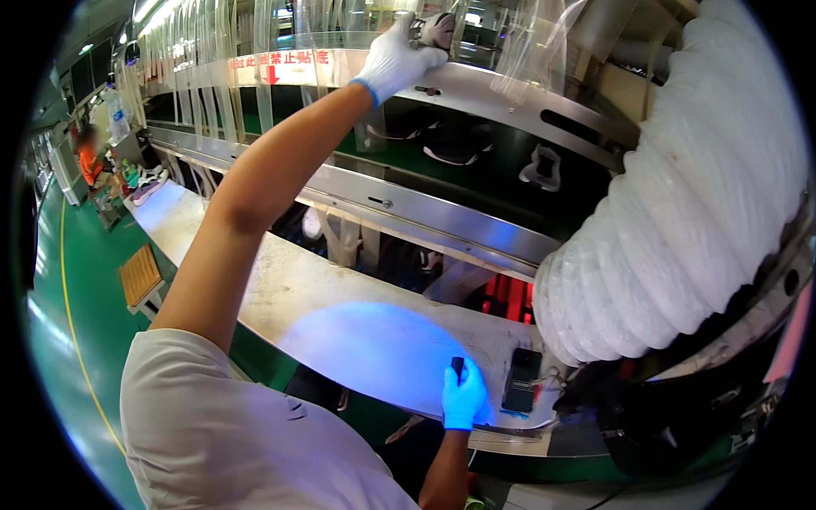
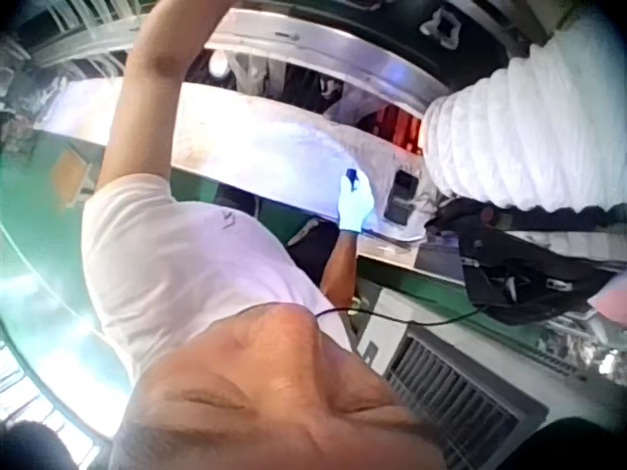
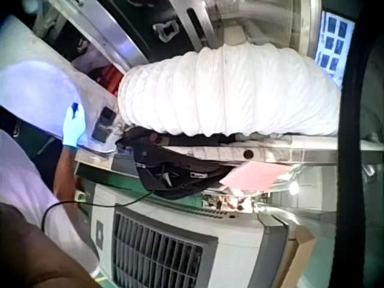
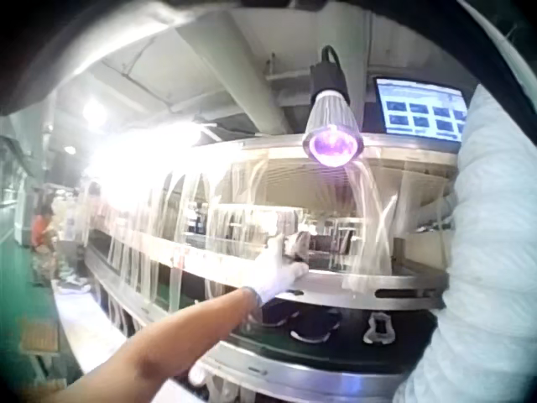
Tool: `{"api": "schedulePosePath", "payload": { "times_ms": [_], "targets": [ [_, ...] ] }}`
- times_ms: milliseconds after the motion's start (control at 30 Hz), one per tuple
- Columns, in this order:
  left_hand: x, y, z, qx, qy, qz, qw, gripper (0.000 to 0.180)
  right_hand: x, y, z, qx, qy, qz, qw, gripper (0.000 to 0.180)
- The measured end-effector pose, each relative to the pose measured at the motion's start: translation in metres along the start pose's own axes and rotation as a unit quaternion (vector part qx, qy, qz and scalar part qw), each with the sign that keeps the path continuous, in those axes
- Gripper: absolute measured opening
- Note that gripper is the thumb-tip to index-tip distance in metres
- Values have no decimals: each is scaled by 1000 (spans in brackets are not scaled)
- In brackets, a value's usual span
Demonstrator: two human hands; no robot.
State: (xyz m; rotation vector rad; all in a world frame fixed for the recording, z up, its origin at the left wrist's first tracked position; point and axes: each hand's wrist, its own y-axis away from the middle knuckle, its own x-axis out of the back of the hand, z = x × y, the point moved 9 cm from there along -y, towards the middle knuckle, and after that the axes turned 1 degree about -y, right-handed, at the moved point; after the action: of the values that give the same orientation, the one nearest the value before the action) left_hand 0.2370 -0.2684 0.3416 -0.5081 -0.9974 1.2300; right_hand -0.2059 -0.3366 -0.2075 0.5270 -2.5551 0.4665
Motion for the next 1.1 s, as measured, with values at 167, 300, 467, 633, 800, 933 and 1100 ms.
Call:
{"api": "schedulePosePath", "payload": {
  "times_ms": [167, 300, 467, 633, 800, 933, 1100],
  "targets": [
    [23, 125, -60, -121, -58, -218, 967, 24, 11, 1, 3, 12, 22, 17, 1000, 53],
    [69, 104, -216, -30, -404, -268, 874, 29, 4, -2, -11, -12, 8, -15, 1000, 51],
    [38, 47, -318, 125, -269, -311, 903, 63, 3, -1, 9, -7, 7, 25, 1000, 49],
    [15, 35, -367, 43, -231, -209, 949, 109, -1, -4, -3, -25, -1, 4, 1000, 48],
    [65, 169, -225, -56, -92, -44, 993, 55, 22, 3, -14, -19, 43, 38, 998, 46],
    [97, 318, -229, -144, -144, -93, 975, 42, 12, -1, -26, -42, 51, 9, 998, 47],
    [46, 355, -452, 273, -359, -280, 847, 88, 8, -2, -13, -58, 43, 13, 997, 46]
  ]
}}
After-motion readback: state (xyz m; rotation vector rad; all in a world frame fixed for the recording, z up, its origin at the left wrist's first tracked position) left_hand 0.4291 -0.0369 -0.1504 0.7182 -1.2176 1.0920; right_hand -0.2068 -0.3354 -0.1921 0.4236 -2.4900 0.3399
